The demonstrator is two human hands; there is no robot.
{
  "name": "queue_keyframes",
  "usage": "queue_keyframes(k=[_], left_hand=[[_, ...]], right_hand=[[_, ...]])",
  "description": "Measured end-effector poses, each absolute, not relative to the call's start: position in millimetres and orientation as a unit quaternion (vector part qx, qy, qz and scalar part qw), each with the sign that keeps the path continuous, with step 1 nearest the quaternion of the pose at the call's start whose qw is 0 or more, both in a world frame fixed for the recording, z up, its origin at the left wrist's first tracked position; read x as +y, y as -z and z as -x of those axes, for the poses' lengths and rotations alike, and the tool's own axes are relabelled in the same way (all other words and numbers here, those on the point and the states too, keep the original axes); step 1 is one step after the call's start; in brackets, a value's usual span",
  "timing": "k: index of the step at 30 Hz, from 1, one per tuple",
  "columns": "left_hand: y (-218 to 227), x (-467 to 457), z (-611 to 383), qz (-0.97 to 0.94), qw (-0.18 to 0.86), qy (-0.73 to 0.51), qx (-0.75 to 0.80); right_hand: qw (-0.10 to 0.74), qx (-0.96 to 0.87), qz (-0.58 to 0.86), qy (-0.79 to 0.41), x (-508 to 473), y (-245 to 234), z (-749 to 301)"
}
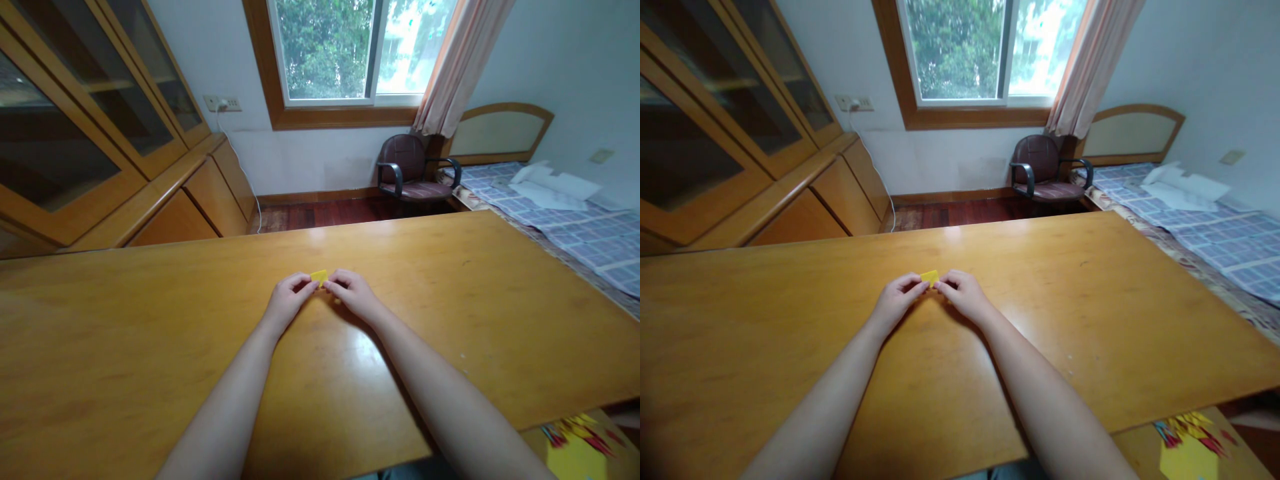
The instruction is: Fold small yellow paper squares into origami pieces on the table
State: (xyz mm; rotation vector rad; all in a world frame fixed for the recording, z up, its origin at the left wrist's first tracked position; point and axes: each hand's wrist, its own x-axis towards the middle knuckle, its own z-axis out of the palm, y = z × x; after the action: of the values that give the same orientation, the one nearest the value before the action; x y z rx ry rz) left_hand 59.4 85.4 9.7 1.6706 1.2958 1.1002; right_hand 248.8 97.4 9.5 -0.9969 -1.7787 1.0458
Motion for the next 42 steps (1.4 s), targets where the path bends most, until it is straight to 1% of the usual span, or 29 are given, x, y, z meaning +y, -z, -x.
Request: queue_keyframes(k=[4, 8, 15, 20, 25, 33, 38, 42], left_hand=[[-7.8, 85.2, -58.7, -0.648, 0.371, -0.424, 0.512], [-8.3, 84.3, -58.1, -0.656, 0.37, -0.414, 0.512], [-16.2, 81.6, -60.3, -0.715, 0.327, -0.354, 0.507], [-17.7, 80.7, -61.2, -0.707, 0.339, -0.37, 0.498], [-14.7, 81.7, -60.4, -0.677, 0.345, -0.411, 0.503], [-12.2, 84.1, -57.5, -0.621, 0.362, -0.462, 0.519], [-12.0, 85.0, -58.0, -0.605, 0.413, -0.457, 0.505], [-11.2, 84.7, -58.2, -0.633, 0.394, -0.426, 0.513]], right_hand=[[0.409, -0.718, 0.393, -0.403, 96.1, -10.5, -248.4], [0.427, -0.707, 0.406, -0.391, 95.6, -10.7, -246.8], [0.449, -0.692, 0.404, -0.396, 96.4, -11.0, -246.6], [0.447, -0.679, 0.422, -0.402, 95.1, -12.6, -246.5], [0.444, -0.664, 0.431, -0.42, 95.8, -10.8, -246.2], [0.425, -0.685, 0.422, -0.414, 97.9, -6.6, -246.2], [0.448, -0.666, 0.426, -0.417, 98.6, -6.6, -247.0], [0.449, -0.657, 0.425, -0.432, 98.9, -7.2, -247.4]])
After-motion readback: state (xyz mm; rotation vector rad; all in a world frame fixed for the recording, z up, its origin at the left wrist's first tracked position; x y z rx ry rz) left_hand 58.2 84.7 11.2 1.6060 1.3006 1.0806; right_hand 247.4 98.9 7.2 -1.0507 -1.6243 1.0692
